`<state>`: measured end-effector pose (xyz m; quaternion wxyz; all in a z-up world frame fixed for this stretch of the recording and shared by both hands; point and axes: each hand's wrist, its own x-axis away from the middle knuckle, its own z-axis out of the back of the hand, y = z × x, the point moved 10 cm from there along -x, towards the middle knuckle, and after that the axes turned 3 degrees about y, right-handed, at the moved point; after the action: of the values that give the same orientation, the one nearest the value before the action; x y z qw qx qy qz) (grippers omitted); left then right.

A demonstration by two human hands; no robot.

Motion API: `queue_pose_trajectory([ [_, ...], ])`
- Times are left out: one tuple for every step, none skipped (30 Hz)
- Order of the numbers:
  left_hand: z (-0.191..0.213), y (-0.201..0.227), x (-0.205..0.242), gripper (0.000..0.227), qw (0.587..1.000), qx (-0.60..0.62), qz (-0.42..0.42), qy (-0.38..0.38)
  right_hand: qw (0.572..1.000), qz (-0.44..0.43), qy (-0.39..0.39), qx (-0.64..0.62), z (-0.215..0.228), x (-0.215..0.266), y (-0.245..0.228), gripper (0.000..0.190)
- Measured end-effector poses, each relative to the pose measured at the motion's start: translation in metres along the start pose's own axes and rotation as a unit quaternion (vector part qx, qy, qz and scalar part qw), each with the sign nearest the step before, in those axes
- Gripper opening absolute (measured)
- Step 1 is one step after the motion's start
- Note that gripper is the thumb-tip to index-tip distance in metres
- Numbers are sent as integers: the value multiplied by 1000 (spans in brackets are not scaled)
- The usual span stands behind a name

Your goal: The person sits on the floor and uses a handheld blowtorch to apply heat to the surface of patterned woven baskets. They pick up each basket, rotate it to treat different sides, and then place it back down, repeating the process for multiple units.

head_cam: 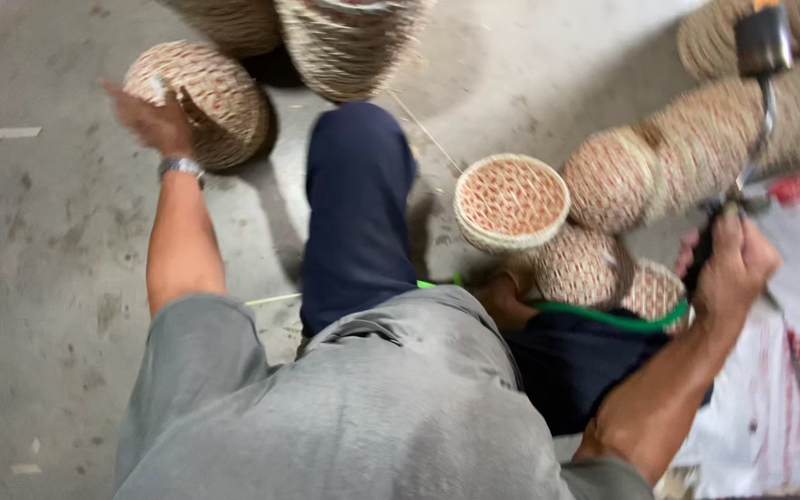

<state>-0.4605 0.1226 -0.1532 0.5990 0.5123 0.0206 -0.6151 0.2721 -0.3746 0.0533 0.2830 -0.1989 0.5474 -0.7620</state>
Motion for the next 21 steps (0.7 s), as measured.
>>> queue_pose_trajectory([
  [1, 15, 0, 87, 1000, 19, 17, -5, 1000, -10, 9, -14, 6, 2, 2, 36],
  [5, 33, -2, 81, 999, 40, 32, -10, 999, -18, 15, -29, 6, 2, 6, 29],
  [14, 75, -6, 75, 995, 84, 40, -24, 999, -7, 15, -33, 7, 2, 5, 29],
  [25, 125, -10, 69, 990, 132, 35, -39, 999, 6, 12, -36, 7, 1, 2, 30],
  [34, 180, -8, 63, 979, 191, 24, -64, 999, 19, 9, -38, 8, 3, 0, 31],
  [41, 241, 0, 54, 961, 260, 1, -94, 999, 16, 19, -45, 9, 2, 1, 32],
  [46, 299, 8, 46, 936, 328, -18, -127, 998, 13, 30, -51, 9, 3, 3, 33],
  [54, 358, 25, 41, 920, 348, -68, -167, 997, 12, 38, -58, 7, 3, 2, 34],
  [59, 413, 48, 36, 898, 370, -115, -209, 998, 19, 35, -55, 5, 5, -2, 34],
  [58, 456, 76, 43, 852, 412, -144, -289, 998, 25, 31, -53, 3, 7, -7, 34],
  [7, 461, 136, 50, 803, 300, 47, -513, 998, 32, 27, -51, 1, 9, -12, 34],
  [16, 530, 163, 46, 766, 395, -181, -474, 998, 20, 31, -41, 1, 11, -14, 32],
  [-9, 548, 213, 55, 720, 348, -220, -559, 999, 8, 35, -32, 2, 13, -17, 30],
  [-24, 562, 260, 65, 648, 387, -234, -612, 999, -3, 40, -22, 3, 16, -18, 28],
  [-50, 560, 316, 72, 613, 312, -273, -673, 999, -7, 45, -23, 2, 18, -20, 29],
  [-73, 545, 371, 80, 570, 235, -308, -725, 998, -12, 50, -22, 3, 20, -22, 29],
  [-87, 531, 402, 85, 588, 239, -336, -696, 998, -16, 54, -22, 5, 22, -24, 30],
  [-99, 515, 432, 90, 607, 243, -361, -665, 998, -10, 57, -23, 7, 24, -27, 30],
  [-116, 493, 463, 81, 617, 218, -359, -665, 998, -4, 59, -24, 9, 26, -29, 31],
  [-129, 466, 489, 73, 626, 190, -354, -668, 998, -2, 60, -27, 9, 28, -29, 31],
  [-141, 443, 508, 66, 635, 162, -349, -670, 998, -7, 61, -33, 10, 28, -28, 31],
])
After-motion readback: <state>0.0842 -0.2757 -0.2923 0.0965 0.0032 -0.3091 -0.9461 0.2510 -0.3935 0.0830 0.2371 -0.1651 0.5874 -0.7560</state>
